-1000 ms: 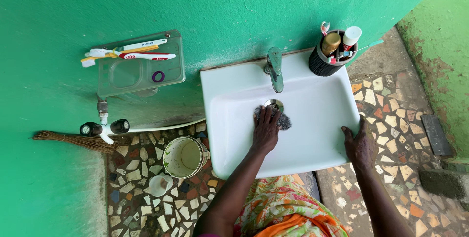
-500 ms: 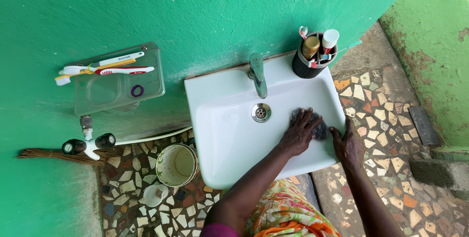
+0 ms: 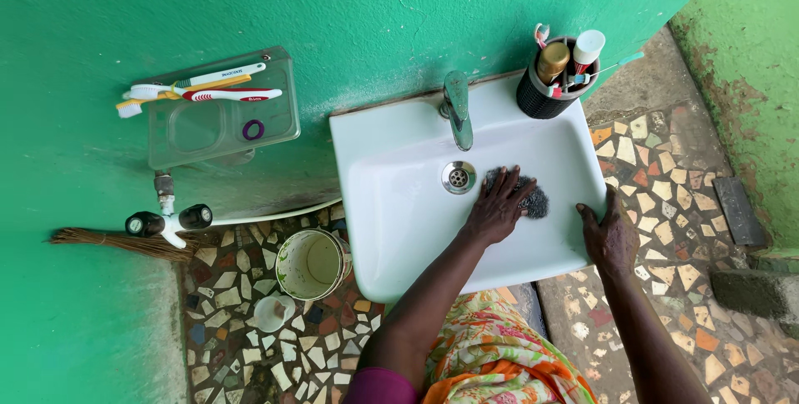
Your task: The person scrubs a white ceramic sink with a steel wool pad, repeatedly rinsing the pad and the sink basin under running water. The person wipes the sink's interior surfaces and the drain area, then rinses the pad and turns off the tap.
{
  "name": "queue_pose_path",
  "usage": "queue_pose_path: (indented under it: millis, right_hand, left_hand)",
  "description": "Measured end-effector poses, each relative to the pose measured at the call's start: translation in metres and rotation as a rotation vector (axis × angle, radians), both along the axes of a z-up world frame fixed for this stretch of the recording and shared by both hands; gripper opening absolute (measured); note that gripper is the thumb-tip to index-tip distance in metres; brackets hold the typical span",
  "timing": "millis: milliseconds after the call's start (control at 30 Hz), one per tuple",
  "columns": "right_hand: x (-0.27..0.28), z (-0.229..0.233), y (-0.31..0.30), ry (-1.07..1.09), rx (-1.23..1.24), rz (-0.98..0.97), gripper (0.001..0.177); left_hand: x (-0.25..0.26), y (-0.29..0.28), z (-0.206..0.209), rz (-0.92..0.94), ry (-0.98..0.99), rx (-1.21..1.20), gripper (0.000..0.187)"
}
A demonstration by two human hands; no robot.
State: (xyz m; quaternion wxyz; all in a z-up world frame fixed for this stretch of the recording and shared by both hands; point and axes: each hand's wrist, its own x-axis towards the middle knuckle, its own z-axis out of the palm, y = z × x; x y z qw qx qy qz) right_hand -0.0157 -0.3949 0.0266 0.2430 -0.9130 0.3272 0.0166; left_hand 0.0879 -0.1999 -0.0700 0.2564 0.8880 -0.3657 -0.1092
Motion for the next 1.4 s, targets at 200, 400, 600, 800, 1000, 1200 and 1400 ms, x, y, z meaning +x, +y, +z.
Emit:
queue_pose_path:
  millis: [200,400,600,800,1000,1200,1400]
  right_hand:
    - [0.003,0.001,0.000,0.025,0.037,-0.044,0.069]
    - [-0.006,-0.004,0.000,-0.031,0.094,-0.053,0.068]
    - [0.000,-0.016,-0.004,-0.038,-0.014,0.021,0.068]
    - [-0.005,-0.021,-0.011,-0.067,-0.015,0.030,0.065]
    - [0.002,-0.025,-0.012,-0.122,-0.065,0.073,0.081]
    - [0.009,-0.014,-0.007,-0.022,-0.825,0.504,0.082]
    - [0.028,-0.022,0.043,0.257,-0.586,0.815,0.080]
  left_hand:
    - [-0.013,0.011,0.009,-0.060,0.062,0.076,0.067]
    - [-0.065,0.107,0.042,-0.110,0.470,0.202,0.060]
    - [-0.065,0.189,0.053,0.078,0.189,0.347,0.059]
    - [-0.003,0.162,0.037,0.270,-0.147,0.317,0.068]
    - [0.001,0.155,0.029,0.257,-0.146,0.322,0.070]
    - [-0.069,0.171,0.037,0.056,0.332,0.285,0.065]
    - [-0.042,0.172,0.038,0.152,0.050,0.357,0.067]
